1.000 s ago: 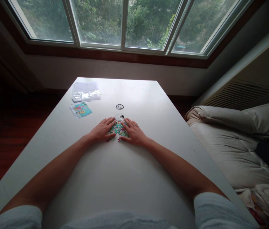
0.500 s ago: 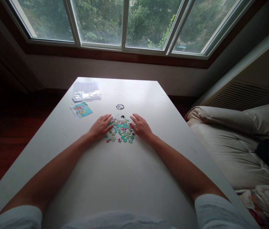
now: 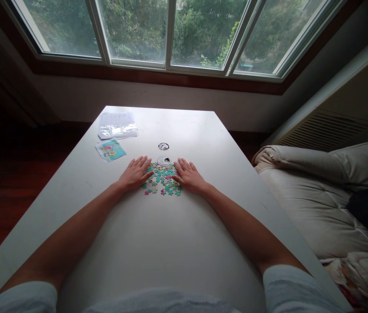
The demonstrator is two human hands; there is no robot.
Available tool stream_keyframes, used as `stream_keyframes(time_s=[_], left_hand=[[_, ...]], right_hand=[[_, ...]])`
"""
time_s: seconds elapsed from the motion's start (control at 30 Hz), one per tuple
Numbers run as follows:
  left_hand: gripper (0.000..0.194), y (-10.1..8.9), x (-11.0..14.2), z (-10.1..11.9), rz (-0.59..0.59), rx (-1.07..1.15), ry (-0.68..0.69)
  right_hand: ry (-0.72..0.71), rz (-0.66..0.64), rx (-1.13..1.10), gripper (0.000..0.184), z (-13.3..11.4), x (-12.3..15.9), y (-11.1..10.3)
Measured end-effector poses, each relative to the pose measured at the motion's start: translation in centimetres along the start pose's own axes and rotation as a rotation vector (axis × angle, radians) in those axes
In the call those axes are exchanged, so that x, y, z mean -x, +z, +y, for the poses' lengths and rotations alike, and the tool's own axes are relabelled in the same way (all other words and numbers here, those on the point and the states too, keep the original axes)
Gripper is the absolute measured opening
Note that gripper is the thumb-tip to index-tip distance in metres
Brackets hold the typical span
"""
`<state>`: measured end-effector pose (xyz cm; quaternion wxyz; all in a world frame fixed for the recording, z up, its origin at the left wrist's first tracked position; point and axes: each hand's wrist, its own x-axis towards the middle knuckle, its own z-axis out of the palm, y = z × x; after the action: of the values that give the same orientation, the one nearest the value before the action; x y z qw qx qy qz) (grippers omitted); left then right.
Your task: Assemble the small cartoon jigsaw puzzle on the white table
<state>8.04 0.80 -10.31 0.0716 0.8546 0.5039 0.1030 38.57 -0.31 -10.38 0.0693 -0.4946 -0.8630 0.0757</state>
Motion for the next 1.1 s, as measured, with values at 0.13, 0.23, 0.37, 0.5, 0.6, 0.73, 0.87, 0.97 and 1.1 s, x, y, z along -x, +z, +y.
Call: stream_keyframes(time_s=[0.13,0.23,0.37,0.5,0.6,0.73,0.87,0.97,1.1], left_hand=[[0.063,-0.8,-0.2,0.1,0.112,0.083,-0.02],[0.047,-1.4,-0.2,0.3,0.238,0.162,-0.034],[0.028,-1.7,-0.3,0.6,0.33,0.188,-0.085],[0.023,-1.7,-0.4,0.7,0.349,0.165,-0.111],[0.023,-1.6,-0.4,0.7,0.349,0.162,-0.105],[0.024,-1.4,-0.5,0.5,0.344,0.169,-0.09],[0.025,-1.2,-0.5,0.2,0.33,0.174,-0.073],[0.029,-0.9,-0.6,0.1,0.317,0.172,-0.042],[0.033,-0.7,-0.6,0.1,0.292,0.149,-0.05]], right_hand=[[0.012,0.069,-0.028,0.077,0.0,-0.1,-0.3],[0.047,0.221,-0.102,0.064,0.3,-0.4,-0.6],[0.084,0.349,-0.216,0.046,0.8,-0.5,-0.9],[0.101,0.372,-0.259,0.04,1.0,-0.5,-0.9],[0.091,0.366,-0.274,0.038,0.9,-0.4,-0.9],[0.061,0.38,-0.322,0.034,0.8,-0.4,-1.0],[0.05,0.372,-0.336,0.032,0.8,-0.4,-1.1],[0.054,0.358,-0.326,0.033,0.8,-0.4,-1.1],[0.046,0.359,-0.333,0.032,0.8,-0.4,-1.1]])
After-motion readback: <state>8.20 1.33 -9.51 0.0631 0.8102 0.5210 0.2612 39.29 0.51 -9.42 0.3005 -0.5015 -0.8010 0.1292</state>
